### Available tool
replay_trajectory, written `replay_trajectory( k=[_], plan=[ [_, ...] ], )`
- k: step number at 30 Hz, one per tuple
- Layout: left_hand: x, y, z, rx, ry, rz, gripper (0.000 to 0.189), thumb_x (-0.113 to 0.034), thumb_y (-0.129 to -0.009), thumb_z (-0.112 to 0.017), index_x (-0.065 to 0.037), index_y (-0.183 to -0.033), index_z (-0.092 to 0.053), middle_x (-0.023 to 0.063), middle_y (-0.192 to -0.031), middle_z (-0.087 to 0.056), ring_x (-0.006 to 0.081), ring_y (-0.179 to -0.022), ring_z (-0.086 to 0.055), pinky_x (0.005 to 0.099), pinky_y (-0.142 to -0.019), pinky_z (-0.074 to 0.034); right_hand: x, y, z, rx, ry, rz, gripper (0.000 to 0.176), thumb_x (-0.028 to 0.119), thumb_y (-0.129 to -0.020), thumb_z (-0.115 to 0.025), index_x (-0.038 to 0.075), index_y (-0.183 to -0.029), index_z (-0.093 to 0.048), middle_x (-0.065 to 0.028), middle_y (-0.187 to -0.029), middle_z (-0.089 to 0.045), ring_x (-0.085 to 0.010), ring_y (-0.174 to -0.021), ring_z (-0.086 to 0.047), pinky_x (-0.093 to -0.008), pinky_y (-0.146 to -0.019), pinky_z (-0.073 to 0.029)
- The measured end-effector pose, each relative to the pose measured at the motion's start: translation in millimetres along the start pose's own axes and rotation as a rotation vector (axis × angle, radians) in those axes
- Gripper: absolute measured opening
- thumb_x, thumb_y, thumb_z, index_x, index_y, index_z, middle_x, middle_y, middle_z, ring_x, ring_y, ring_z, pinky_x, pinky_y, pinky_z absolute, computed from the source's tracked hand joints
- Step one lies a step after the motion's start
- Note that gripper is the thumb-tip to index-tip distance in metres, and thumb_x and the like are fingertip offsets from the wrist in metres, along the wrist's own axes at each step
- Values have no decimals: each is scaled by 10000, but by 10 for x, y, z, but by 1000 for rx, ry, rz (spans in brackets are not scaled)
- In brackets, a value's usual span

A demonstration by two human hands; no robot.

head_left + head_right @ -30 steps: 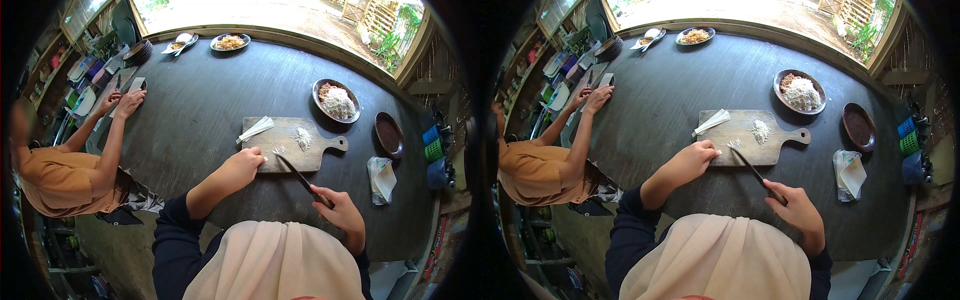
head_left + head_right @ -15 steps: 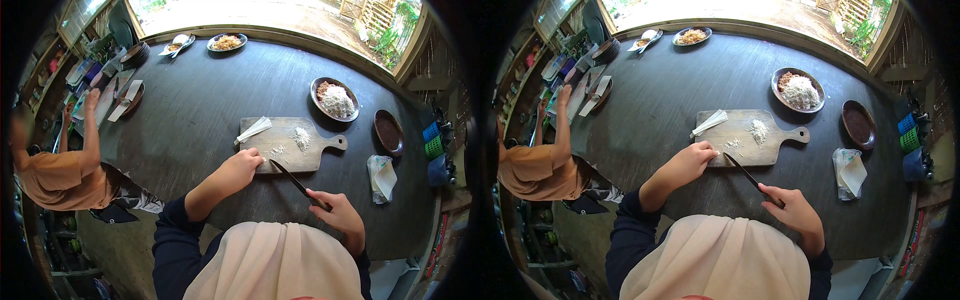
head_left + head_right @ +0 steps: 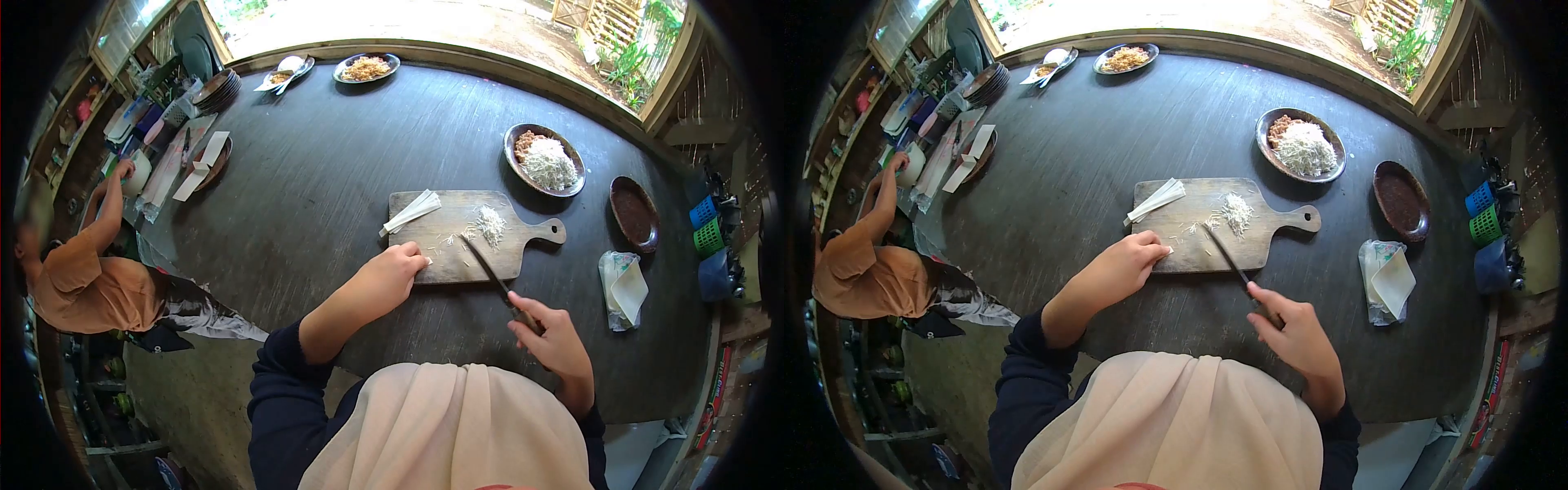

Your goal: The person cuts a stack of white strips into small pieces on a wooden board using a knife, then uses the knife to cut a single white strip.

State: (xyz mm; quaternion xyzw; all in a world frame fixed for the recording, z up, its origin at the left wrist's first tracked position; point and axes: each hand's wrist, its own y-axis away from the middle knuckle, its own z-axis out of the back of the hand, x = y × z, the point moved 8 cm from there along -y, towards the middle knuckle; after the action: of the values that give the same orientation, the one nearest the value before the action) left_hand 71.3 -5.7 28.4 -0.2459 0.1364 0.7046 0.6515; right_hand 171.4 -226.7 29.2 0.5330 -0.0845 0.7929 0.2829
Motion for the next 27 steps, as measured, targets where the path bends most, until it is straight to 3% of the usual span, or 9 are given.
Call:
replay_trajectory(
  k=[4,8,11,14,15,19,21,25,27],
  plan=[
    [1,-3,-19,22,-25,2,254,40,-870,-555,16,-1097,-665,152,-1025,-616,329,-948,-631,384,-850,-518,28,-2,-174,138,28,41,471,56,-888,-684,47,-1346,-575,-53,-654,-540,-77,-577,-557,-254,-579,-462],
    [-3,7,-4,-12,-7,-8,257,45,-862,-556,16,-1094,-664,151,-1017,-615,330,-940,-632,384,-841,-520,40,-33,-46,-62,-17,-12,468,53,-882,-683,48,-1339,-581,-55,-622,-522,-79,-578,-560,-254,-569,-437],
    [-15,3,0,-12,-2,-16,259,49,-857,-557,16,-1091,-664,150,-1017,-616,332,-938,-632,386,-843,-519,87,-13,-177,88,13,78,470,51,-888,-675,38,-1345,-570,-56,-629,-539,-78,-587,-572,-255,-571,-451],
    [-17,-2,-13,9,-15,-15,260,52,-856,-555,17,-1089,-663,151,-1017,-616,333,-937,-633,387,-844,-520,57,-48,-202,75,17,72,469,51,-891,-671,36,-1348,-567,-59,-628,-539,-76,-592,-572,-256,-570,-457],
    [-17,-2,-8,5,-8,-11,259,53,-856,-554,19,-1087,-663,152,-1017,-616,333,-940,-633,387,-845,-520,57,-50,-147,12,-16,-27,469,51,-891,-671,37,-1348,-567,-61,-622,-535,-76,-593,-575,-257,-570,-460],
    [-21,-2,-1,6,-7,-3,262,55,-855,-551,21,-1089,-663,154,-1017,-616,334,-949,-633,387,-849,-520,96,-60,-111,-51,5,35,469,57,-898,-665,39,-1355,-561,-63,-629,-538,-78,-590,-575,-254,-571,-463],
    [-13,-5,-9,15,-7,-3,263,53,-857,-552,20,-1092,-663,154,-1020,-616,334,-951,-632,386,-851,-520,135,-44,-294,134,18,67,470,62,-904,-662,26,-1360,-551,-66,-653,-562,-78,-595,-586,-253,-576,-479],
    [-6,0,-20,-4,-11,-23,262,49,-862,-555,19,-1098,-664,155,-1027,-614,335,-947,-632,386,-852,-520,58,-97,-160,-64,-43,-19,476,52,-908,-659,32,-1369,-542,-56,-655,-569,-73,-602,-582,-254,-575,-479],
    [-12,-1,-14,-2,-5,-18,259,49,-863,-555,19,-1097,-664,155,-1028,-613,335,-945,-631,386,-851,-520,87,-93,-151,-60,-39,-7,475,52,-909,-657,30,-1370,-539,-58,-658,-574,-73,-604,-585,-255,-575,-482]
  ],
)
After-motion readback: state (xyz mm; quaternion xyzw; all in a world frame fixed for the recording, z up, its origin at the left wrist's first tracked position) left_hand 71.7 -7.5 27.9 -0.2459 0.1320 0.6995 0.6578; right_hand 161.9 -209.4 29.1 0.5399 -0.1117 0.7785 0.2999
